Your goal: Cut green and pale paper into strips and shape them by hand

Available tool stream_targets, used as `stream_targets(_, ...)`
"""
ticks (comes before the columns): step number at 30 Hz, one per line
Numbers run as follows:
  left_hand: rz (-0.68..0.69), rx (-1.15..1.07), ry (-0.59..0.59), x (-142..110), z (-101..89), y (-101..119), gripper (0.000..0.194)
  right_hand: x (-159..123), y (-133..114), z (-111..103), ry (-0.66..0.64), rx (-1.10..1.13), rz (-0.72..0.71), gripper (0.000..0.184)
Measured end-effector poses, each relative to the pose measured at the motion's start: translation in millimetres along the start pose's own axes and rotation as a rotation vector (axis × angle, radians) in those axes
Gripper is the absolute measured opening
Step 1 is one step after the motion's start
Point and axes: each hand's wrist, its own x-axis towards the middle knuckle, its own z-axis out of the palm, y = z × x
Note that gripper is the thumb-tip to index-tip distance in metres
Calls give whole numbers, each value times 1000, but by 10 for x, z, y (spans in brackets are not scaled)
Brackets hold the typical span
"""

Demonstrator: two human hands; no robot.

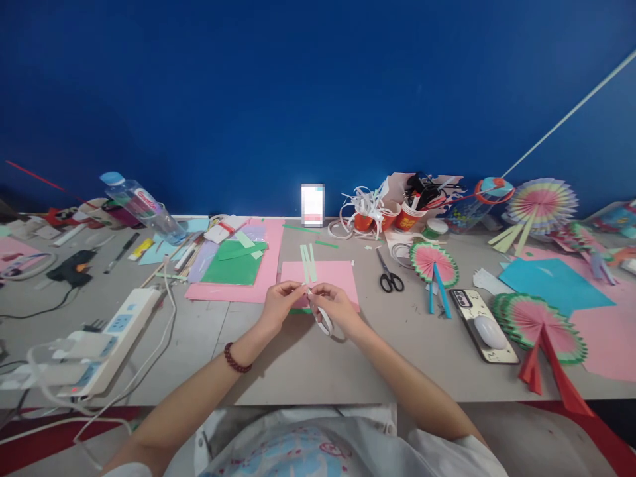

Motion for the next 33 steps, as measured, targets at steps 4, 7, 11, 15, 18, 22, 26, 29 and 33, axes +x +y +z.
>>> stream_targets(4,-27,-38,4,-12,15,-1,22,7,-14,16,44,3,9,31)
stream_targets(7,-26,-53,13,-18,25,-1,21,1,-18,26,81,-31,-6,29)
stream_targets(11,-25,-50,6,-16,25,-4,22,-6,-10,26,100,-68,-19,30)
stream_targets(15,-50,-41,-9,-21,17,4,25,7,21,4,77,-25,-8,34)
stream_targets(18,-73,-30,-15,-25,11,12,27,27,51,-24,48,13,15,34)
stream_targets(22,-59,-1,-14,-6,-1,7,34,57,78,-60,13,81,56,31)
stream_targets(26,31,10,-81,14,-17,-18,34,75,64,-80,-29,230,123,28)
stream_targets(29,204,60,-140,6,-20,-38,23,70,40,-90,-71,313,131,26)
stream_targets(33,388,168,-140,-23,-11,-48,13,61,38,-98,-96,309,123,27)
